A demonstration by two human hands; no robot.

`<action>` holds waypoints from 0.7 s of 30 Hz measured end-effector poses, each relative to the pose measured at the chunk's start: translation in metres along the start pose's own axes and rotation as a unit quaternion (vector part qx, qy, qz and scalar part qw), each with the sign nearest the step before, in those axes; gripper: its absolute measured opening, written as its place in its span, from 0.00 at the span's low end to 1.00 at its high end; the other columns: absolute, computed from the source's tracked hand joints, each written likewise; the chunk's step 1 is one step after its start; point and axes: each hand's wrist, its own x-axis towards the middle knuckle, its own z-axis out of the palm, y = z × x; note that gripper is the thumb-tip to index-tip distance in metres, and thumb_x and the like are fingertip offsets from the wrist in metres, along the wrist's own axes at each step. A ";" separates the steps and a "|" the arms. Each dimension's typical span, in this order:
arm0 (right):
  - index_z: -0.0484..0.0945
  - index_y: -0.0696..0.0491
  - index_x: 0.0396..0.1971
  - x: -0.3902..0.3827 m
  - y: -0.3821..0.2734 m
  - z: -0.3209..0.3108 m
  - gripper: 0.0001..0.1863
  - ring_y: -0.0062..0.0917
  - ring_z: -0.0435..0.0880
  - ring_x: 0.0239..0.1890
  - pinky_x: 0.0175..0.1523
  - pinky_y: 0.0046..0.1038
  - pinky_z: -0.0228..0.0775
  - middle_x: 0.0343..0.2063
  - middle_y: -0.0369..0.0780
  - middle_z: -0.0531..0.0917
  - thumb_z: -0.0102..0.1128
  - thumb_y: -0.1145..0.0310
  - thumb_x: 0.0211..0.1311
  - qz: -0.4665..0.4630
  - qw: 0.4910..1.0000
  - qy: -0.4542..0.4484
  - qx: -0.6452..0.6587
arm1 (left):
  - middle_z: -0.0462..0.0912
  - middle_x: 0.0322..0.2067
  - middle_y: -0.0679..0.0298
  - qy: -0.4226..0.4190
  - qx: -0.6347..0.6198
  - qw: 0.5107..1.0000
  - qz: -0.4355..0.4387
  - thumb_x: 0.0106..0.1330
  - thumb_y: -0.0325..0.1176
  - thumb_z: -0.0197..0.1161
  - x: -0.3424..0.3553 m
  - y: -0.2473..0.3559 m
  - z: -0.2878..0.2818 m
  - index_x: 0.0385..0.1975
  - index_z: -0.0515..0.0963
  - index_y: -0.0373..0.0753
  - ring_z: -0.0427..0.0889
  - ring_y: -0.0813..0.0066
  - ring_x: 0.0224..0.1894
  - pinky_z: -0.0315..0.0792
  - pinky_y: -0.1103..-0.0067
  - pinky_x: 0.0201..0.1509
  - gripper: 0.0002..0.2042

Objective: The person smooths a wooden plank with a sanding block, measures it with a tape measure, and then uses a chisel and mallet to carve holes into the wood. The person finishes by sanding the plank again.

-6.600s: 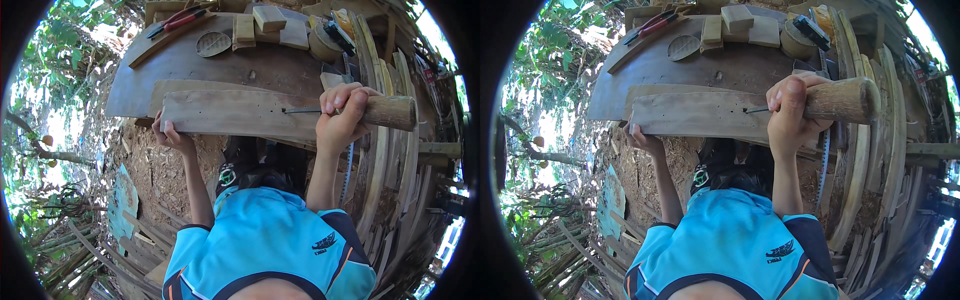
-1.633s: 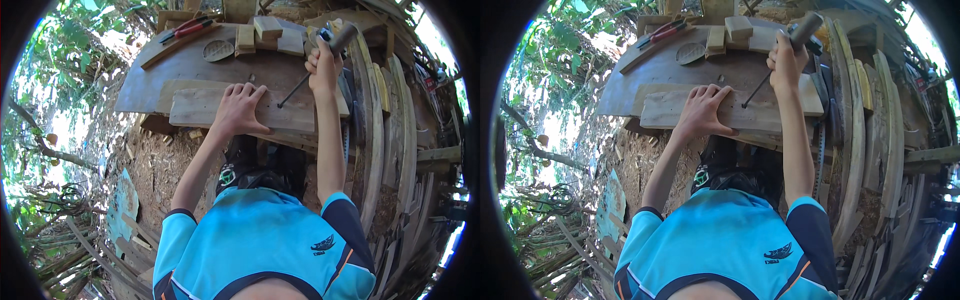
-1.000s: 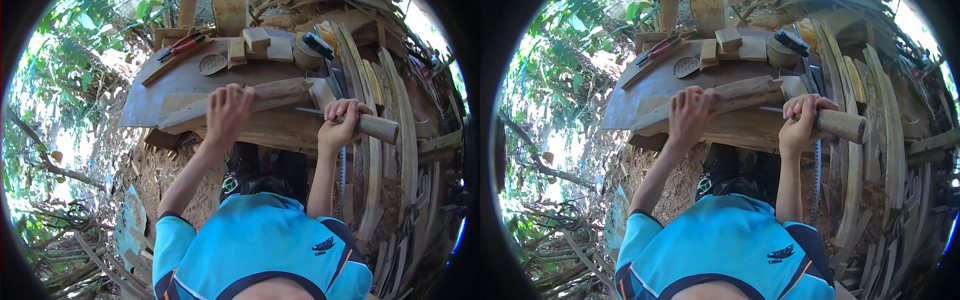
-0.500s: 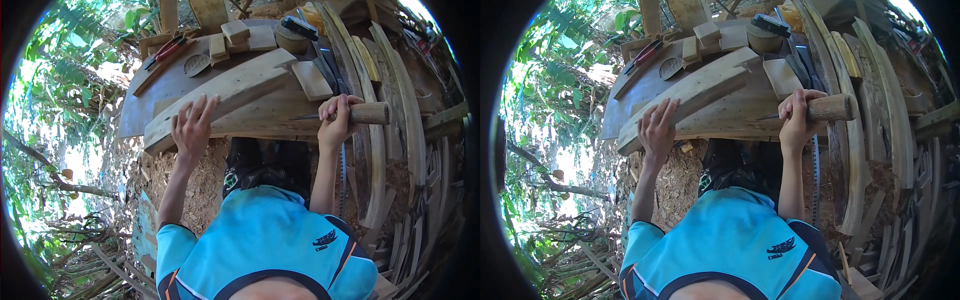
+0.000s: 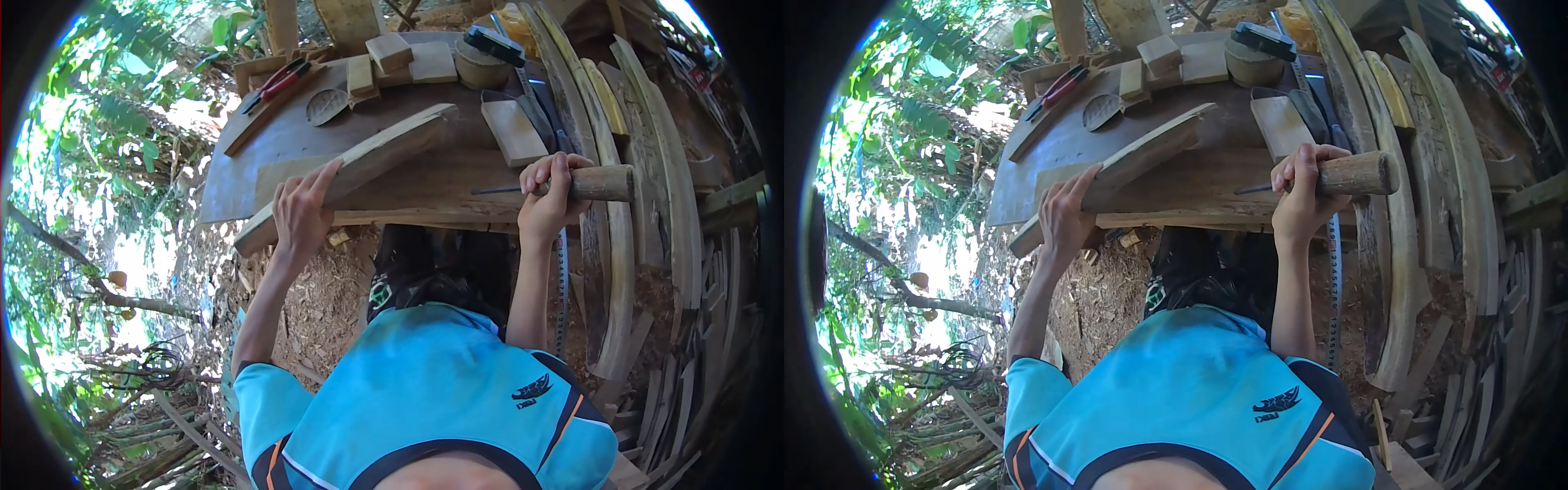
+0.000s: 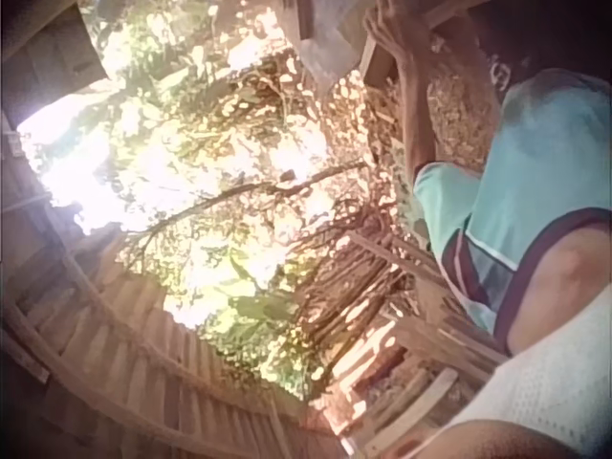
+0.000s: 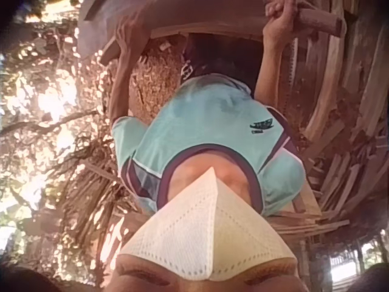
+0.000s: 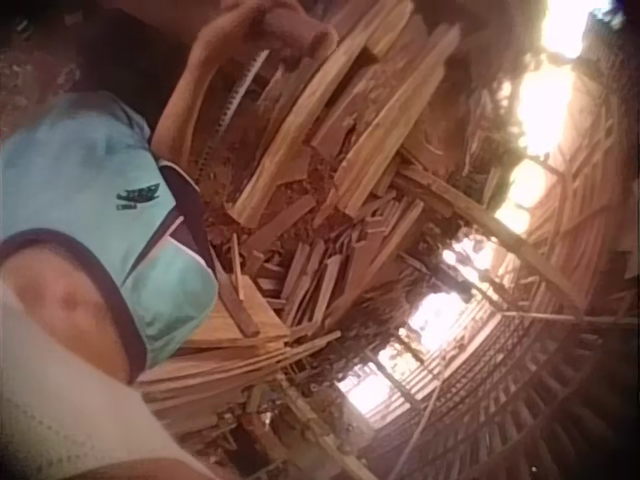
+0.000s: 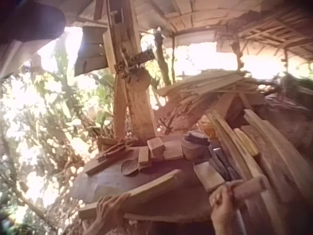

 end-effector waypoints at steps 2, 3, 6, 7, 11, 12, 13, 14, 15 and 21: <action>0.62 0.54 0.25 -0.002 0.001 0.002 0.07 0.16 0.64 0.11 0.17 0.17 0.55 0.12 0.34 0.66 0.51 0.74 0.56 -0.007 1.000 0.000 0.008 | 0.76 0.41 0.68 0.024 0.014 1.000 0.007 0.39 0.19 0.58 0.009 -0.003 -0.005 0.48 0.70 0.50 0.73 0.67 0.38 0.64 0.74 0.45 0.30; 0.62 0.54 0.25 0.000 0.001 0.006 0.07 0.16 0.63 0.11 0.17 0.17 0.55 0.12 0.34 0.65 0.51 0.74 0.55 -0.011 1.000 -0.001 0.013 | 0.76 0.40 0.68 0.042 0.042 0.998 0.007 0.40 0.19 0.58 0.012 -0.003 -0.007 0.48 0.70 0.49 0.73 0.67 0.38 0.65 0.74 0.45 0.30; 0.62 0.54 0.25 -0.003 0.001 0.007 0.07 0.16 0.63 0.11 0.18 0.18 0.56 0.12 0.35 0.65 0.51 0.74 0.55 0.011 1.000 0.005 0.017 | 0.76 0.41 0.68 0.028 0.097 0.995 0.017 0.42 0.19 0.56 0.001 -0.008 0.016 0.47 0.70 0.49 0.74 0.68 0.37 0.66 0.74 0.43 0.28; 0.62 0.54 0.26 -0.003 0.002 0.005 0.06 0.17 0.63 0.12 0.18 0.18 0.56 0.12 0.35 0.65 0.50 0.74 0.56 0.011 1.000 0.001 0.016 | 0.76 0.41 0.67 0.020 0.116 0.993 0.027 0.42 0.19 0.56 0.004 -0.008 0.018 0.47 0.71 0.49 0.74 0.68 0.36 0.67 0.74 0.42 0.27; 0.63 0.52 0.27 -0.005 0.002 -0.003 0.04 0.18 0.64 0.15 0.19 0.20 0.55 0.14 0.35 0.65 0.48 0.73 0.57 0.001 1.000 -0.028 0.004 | 0.79 0.32 0.62 -0.044 -0.076 0.994 -0.059 0.40 0.26 0.63 0.025 -0.023 -0.001 0.46 0.72 0.48 0.77 0.72 0.29 0.70 0.76 0.34 0.26; 0.63 0.52 0.27 -0.005 0.001 -0.002 0.04 0.18 0.64 0.15 0.19 0.20 0.55 0.14 0.35 0.65 0.48 0.72 0.57 -0.001 0.999 -0.034 0.000 | 0.80 0.31 0.60 -0.089 -0.093 0.988 -0.081 0.37 0.29 0.65 0.032 -0.022 -0.012 0.50 0.69 0.48 0.79 0.72 0.31 0.71 0.76 0.37 0.31; 0.63 0.52 0.27 -0.005 0.000 0.001 0.04 0.18 0.64 0.15 0.19 0.20 0.55 0.14 0.35 0.64 0.48 0.72 0.57 -0.001 0.999 -0.045 -0.001 | 0.80 0.33 0.59 -0.099 -0.179 0.972 -0.115 0.38 0.28 0.65 0.034 -0.019 -0.016 0.50 0.69 0.48 0.79 0.70 0.33 0.70 0.75 0.39 0.32; 0.62 0.51 0.26 -0.006 -0.002 0.004 0.05 0.19 0.63 0.15 0.19 0.20 0.55 0.14 0.35 0.64 0.48 0.70 0.57 -0.018 0.998 -0.059 0.021 | 0.79 0.35 0.58 -0.108 -0.264 0.947 -0.148 0.38 0.27 0.64 0.037 -0.015 -0.017 0.51 0.68 0.49 0.78 0.68 0.35 0.70 0.75 0.41 0.33; 0.62 0.51 0.25 -0.006 -0.006 0.007 0.06 0.19 0.63 0.15 0.20 0.20 0.55 0.14 0.35 0.64 0.49 0.69 0.56 -0.034 0.996 -0.072 0.042 | 0.79 0.37 0.58 -0.116 -0.348 0.913 -0.178 0.38 0.27 0.64 0.038 -0.012 -0.016 0.52 0.67 0.49 0.78 0.65 0.37 0.70 0.74 0.43 0.34; 0.60 0.52 0.21 -0.004 -0.001 0.034 0.11 0.20 0.62 0.15 0.21 0.23 0.54 0.14 0.36 0.63 0.51 0.66 0.52 -0.167 0.947 -0.242 0.130 | 0.77 0.41 0.54 -0.234 -0.324 0.916 0.008 0.38 0.34 0.65 0.076 -0.015 0.000 0.54 0.64 0.47 0.75 0.57 0.43 0.67 0.72 0.47 0.35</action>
